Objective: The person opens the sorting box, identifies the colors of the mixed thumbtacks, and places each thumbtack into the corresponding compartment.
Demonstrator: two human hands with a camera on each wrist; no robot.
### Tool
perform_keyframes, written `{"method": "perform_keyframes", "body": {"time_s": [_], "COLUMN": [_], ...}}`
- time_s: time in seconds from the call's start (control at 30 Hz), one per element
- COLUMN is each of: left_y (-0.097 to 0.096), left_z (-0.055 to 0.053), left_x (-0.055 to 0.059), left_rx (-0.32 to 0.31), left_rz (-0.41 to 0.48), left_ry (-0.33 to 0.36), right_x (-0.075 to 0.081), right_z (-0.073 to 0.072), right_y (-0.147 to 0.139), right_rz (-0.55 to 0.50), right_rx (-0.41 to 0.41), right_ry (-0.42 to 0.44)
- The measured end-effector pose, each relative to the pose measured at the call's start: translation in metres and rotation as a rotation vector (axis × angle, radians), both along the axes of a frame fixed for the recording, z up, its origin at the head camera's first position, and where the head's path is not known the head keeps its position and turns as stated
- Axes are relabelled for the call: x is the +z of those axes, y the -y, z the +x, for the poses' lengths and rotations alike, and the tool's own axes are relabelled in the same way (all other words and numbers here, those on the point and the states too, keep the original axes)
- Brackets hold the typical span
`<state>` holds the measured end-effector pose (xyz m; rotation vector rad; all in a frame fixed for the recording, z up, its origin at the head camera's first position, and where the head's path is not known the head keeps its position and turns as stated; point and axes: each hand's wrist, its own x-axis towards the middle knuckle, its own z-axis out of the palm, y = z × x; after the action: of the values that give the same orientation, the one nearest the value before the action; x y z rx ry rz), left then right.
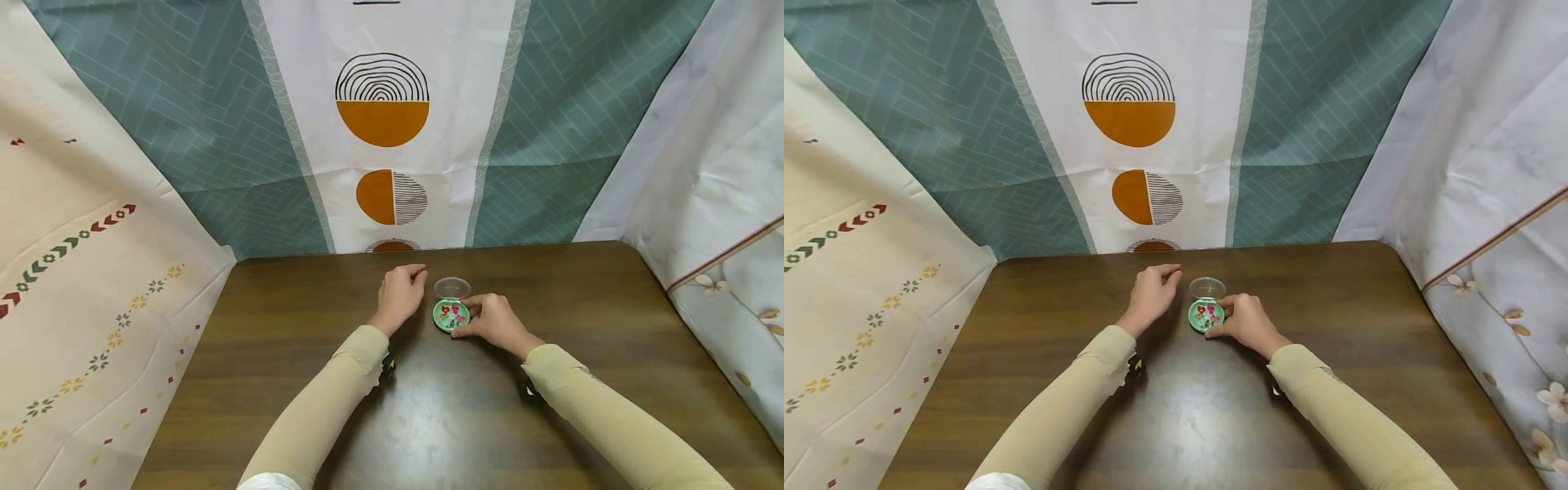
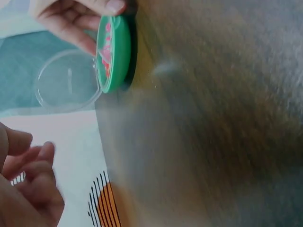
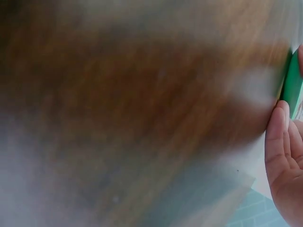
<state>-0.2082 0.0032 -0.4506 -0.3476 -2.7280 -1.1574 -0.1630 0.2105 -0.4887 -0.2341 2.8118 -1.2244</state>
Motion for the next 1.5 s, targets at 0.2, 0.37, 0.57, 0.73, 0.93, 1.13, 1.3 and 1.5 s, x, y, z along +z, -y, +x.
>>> {"method": "perform_keyframes", "body": {"time_s": [0.2,0.37,0.57,0.73,0.93,1.13,1.3,1.5], "left_y": [-0.002,-0.004,-0.003,0.001,0.004,0.003,0.0,-0.004], "left_z": [-0.001,0.002,0.003,0.002,0.006,0.012,0.015,0.015], "left_x": [-0.01,-0.015,-0.017,-0.018,-0.018,-0.025,-0.029,-0.032], "left_rx": [-0.151,-0.18,-0.193,-0.209,-0.224,-0.207,-0.227,-0.265], "left_rz": [0.059,0.057,0.071,0.076,0.062,0.073,0.086,0.029], "left_ry": [0.096,0.13,0.124,0.11,0.118,0.102,0.118,0.127], "right_x": [-0.008,-0.009,-0.008,-0.008,-0.007,-0.009,-0.01,-0.008], "right_z": [0.004,0.005,0.005,0.002,0.001,0.001,-0.001,-0.004], "right_y": [0.001,0.002,0.001,0.0,-0.001,-0.002,-0.002,-0.002], "right_rz": [-0.027,-0.029,-0.039,-0.039,-0.028,-0.039,-0.06,-0.074], "right_rx": [-0.015,-0.023,-0.015,-0.007,-0.007,-0.009,-0.023,-0.033], "right_ry": [0.017,0.005,0.013,0.021,0.023,0.035,0.045,0.025]}}
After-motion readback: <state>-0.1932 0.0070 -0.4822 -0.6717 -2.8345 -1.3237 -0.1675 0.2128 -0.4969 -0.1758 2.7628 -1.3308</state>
